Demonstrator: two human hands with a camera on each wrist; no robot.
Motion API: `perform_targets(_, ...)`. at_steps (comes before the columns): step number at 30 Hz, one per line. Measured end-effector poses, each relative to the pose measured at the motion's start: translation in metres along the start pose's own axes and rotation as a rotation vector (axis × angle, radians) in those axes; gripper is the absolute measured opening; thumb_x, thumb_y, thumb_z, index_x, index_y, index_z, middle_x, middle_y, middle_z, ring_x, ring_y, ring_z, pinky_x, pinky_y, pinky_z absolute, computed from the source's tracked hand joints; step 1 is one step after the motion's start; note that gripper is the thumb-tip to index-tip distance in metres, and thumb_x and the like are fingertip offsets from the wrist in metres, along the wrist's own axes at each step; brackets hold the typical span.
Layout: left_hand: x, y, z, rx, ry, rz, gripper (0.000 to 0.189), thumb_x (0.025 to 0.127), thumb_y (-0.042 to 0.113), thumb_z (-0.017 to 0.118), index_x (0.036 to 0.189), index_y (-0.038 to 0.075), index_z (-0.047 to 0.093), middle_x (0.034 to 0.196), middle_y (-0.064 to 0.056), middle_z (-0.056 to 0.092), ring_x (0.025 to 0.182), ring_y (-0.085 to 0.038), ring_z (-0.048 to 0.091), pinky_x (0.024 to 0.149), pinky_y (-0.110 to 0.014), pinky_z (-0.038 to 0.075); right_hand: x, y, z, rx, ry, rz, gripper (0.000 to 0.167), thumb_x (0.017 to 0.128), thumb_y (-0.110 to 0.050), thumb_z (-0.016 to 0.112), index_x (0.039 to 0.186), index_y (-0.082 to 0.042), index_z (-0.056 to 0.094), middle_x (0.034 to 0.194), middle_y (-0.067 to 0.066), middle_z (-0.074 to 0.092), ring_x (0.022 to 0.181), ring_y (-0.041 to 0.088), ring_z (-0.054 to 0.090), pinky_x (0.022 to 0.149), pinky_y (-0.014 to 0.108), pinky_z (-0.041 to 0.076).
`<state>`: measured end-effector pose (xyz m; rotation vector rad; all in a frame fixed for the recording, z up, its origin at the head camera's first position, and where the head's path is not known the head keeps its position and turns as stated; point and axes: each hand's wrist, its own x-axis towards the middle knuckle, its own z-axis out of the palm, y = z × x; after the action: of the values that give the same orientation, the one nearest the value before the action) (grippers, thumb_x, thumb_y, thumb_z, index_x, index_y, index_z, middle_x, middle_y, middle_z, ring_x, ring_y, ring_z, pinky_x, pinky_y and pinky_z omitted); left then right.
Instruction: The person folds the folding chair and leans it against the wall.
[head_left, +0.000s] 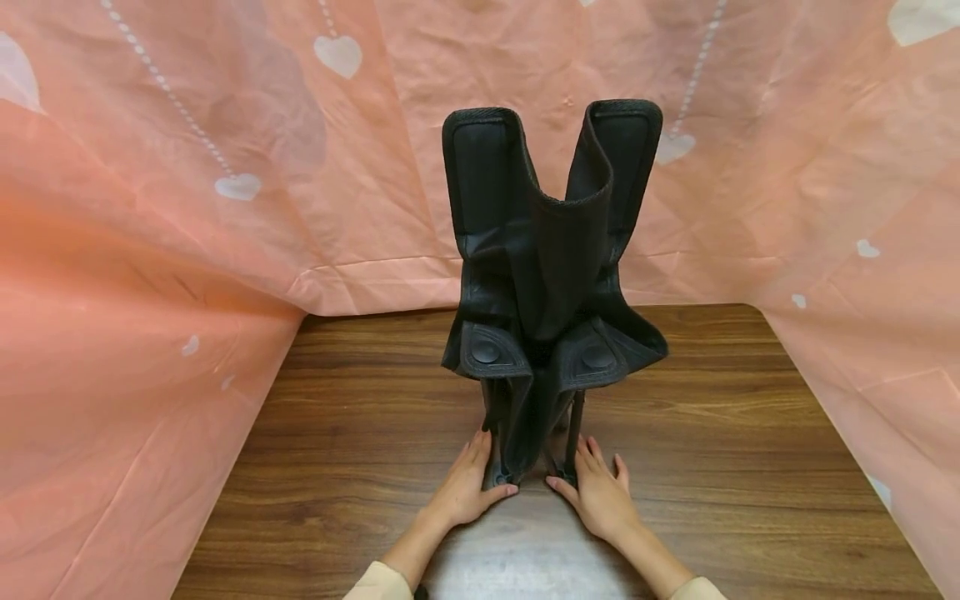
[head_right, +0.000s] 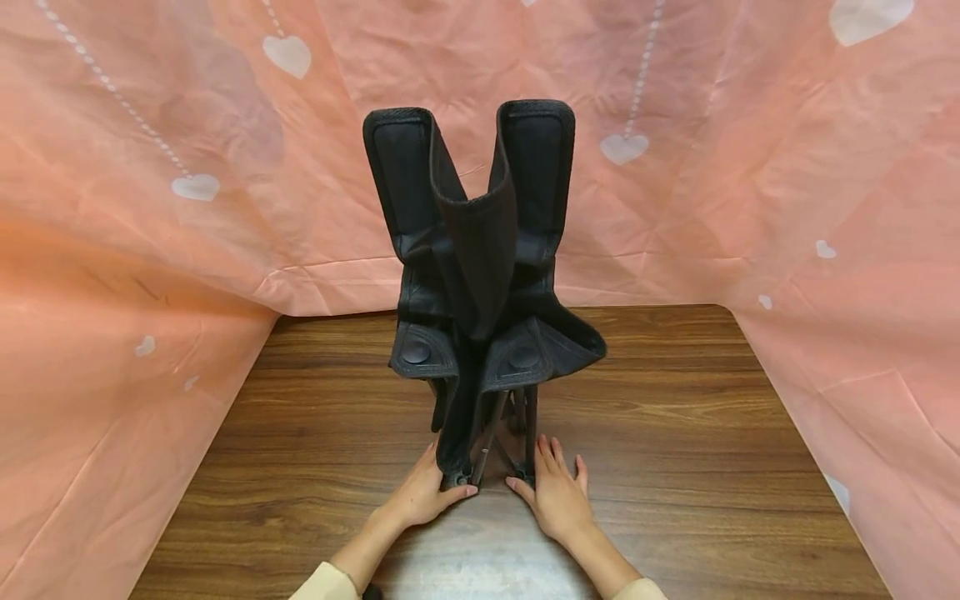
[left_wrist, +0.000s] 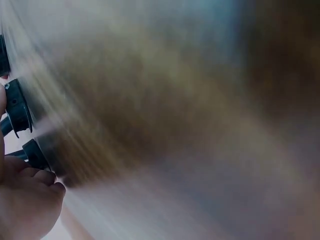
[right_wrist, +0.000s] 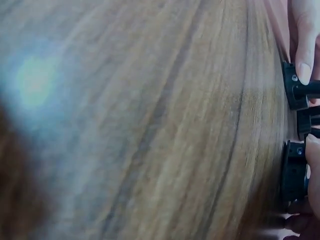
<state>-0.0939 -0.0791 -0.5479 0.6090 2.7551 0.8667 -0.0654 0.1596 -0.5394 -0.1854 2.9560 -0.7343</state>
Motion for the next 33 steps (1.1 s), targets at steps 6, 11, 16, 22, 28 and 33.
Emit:
perform_targets(6,0.013,-0.003,-0.002,-0.013,-0.019,-0.02,0.092,0.091,0.048,0.062,0.152,-0.004,0.017,0.16,-0.022,0.019,0.149,-0.033,0.021,0.121,-0.049,0.024,0.01,-0.003,-0.001,-0.087,0.054,0.011,0.074,0.094,-0.05,0.055,0.137,0.009,0.047,0.146,0.026,0.044,0.138,0.042,0.039,0.11,0.066,0.028)
perform_targets(11,0.021,-0.003,-0.001,-0.05,0.009,-0.03,0.091,0.092,0.043,0.063,0.153,-0.004,0.015,0.161,-0.019,0.015,0.15,-0.03,0.018,0.122,-0.048,0.023,0.018,-0.006,0.001,-0.117,0.099,0.03,0.072,0.094,-0.047,0.056,0.135,0.011,0.049,0.141,0.028,0.049,0.133,0.044,0.045,0.11,0.058,0.036)
perform_targets(16,0.028,-0.005,0.0,-0.085,0.029,-0.026,0.091,0.093,0.04,0.063,0.153,-0.005,0.012,0.161,-0.022,0.012,0.149,-0.034,0.019,0.122,-0.05,0.022,0.026,-0.01,0.005,-0.11,0.185,0.019,0.067,0.092,-0.042,0.061,0.127,0.015,0.054,0.131,0.032,0.056,0.126,0.045,0.052,0.111,0.055,0.038)
perform_targets(22,0.036,-0.011,-0.005,-0.101,0.041,-0.007,0.093,0.092,0.036,0.065,0.153,-0.006,0.009,0.159,-0.026,0.013,0.147,-0.04,0.022,0.12,-0.054,0.024,0.036,-0.011,0.009,-0.051,0.211,0.008,0.067,0.093,-0.038,0.062,0.126,0.019,0.052,0.13,0.035,0.054,0.126,0.046,0.051,0.112,0.054,0.038)
perform_targets(28,0.045,-0.016,-0.011,-0.1,0.025,-0.007,0.093,0.092,0.037,0.066,0.152,-0.007,0.01,0.16,-0.026,0.013,0.147,-0.04,0.021,0.12,-0.053,0.023,0.045,-0.009,0.01,0.012,0.186,-0.003,0.067,0.095,-0.036,0.06,0.128,0.021,0.048,0.134,0.037,0.05,0.131,0.048,0.045,0.113,0.056,0.035)
perform_targets(33,0.052,-0.019,-0.014,-0.095,-0.009,-0.057,0.092,0.093,0.04,0.063,0.154,-0.003,0.008,0.161,-0.021,0.011,0.148,-0.039,0.018,0.122,-0.051,0.022,0.05,-0.006,0.01,0.026,0.167,-0.013,0.066,0.095,-0.035,0.059,0.13,0.02,0.047,0.136,0.037,0.048,0.132,0.048,0.043,0.114,0.057,0.033)
